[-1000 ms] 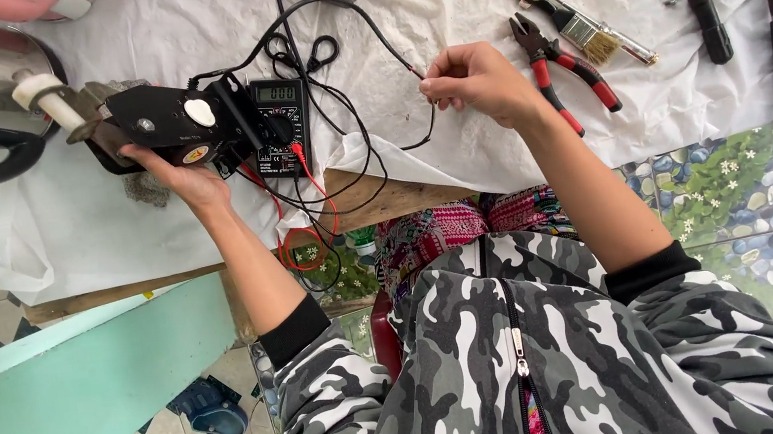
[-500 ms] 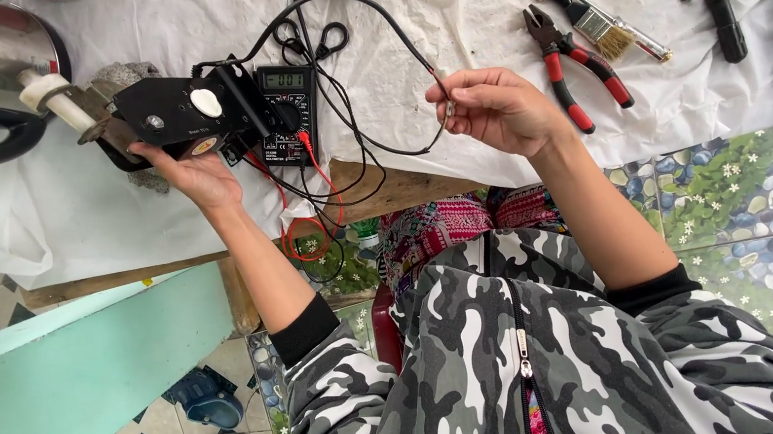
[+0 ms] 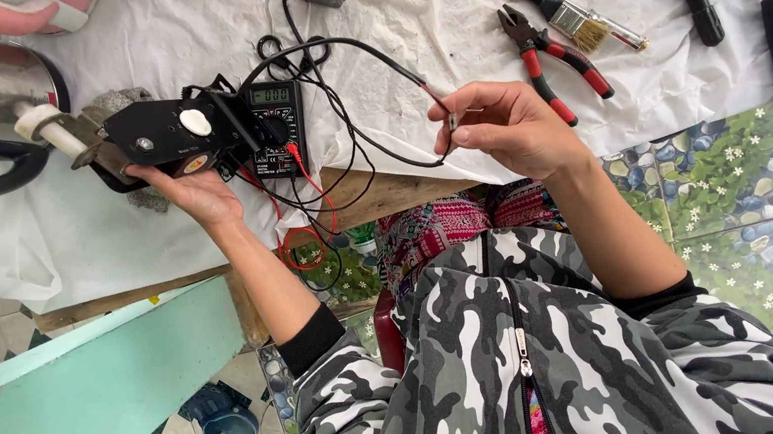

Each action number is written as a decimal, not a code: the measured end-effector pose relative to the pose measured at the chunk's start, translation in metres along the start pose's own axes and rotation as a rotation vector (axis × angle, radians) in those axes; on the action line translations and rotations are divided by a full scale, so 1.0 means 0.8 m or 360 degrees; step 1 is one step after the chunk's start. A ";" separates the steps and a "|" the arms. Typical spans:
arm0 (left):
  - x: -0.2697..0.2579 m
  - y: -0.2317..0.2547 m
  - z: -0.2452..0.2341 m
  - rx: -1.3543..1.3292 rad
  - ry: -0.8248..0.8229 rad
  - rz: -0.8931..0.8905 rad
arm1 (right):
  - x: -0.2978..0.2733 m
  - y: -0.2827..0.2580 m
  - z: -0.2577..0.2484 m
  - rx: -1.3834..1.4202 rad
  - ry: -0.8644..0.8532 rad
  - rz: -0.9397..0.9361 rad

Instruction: Cleaning a motor component with a brush, using pliers for adjustment, and handling a small roll of tape.

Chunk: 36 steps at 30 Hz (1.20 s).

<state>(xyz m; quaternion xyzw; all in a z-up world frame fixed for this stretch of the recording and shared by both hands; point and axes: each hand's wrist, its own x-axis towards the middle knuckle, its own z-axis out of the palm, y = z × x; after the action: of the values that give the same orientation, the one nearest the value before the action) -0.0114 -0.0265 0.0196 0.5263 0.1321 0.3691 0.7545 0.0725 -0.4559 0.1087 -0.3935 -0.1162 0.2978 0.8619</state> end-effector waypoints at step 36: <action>-0.179 -0.011 0.218 0.0629 0.0230 0.0072 | -0.003 0.025 -0.045 -0.0783 0.0441 -0.0097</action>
<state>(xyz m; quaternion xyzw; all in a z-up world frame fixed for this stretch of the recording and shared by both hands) -0.0045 -0.2491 0.0563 0.6390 0.2438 0.3896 0.6168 0.0780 -0.4688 0.0702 -0.6241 -0.0780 0.1780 0.7568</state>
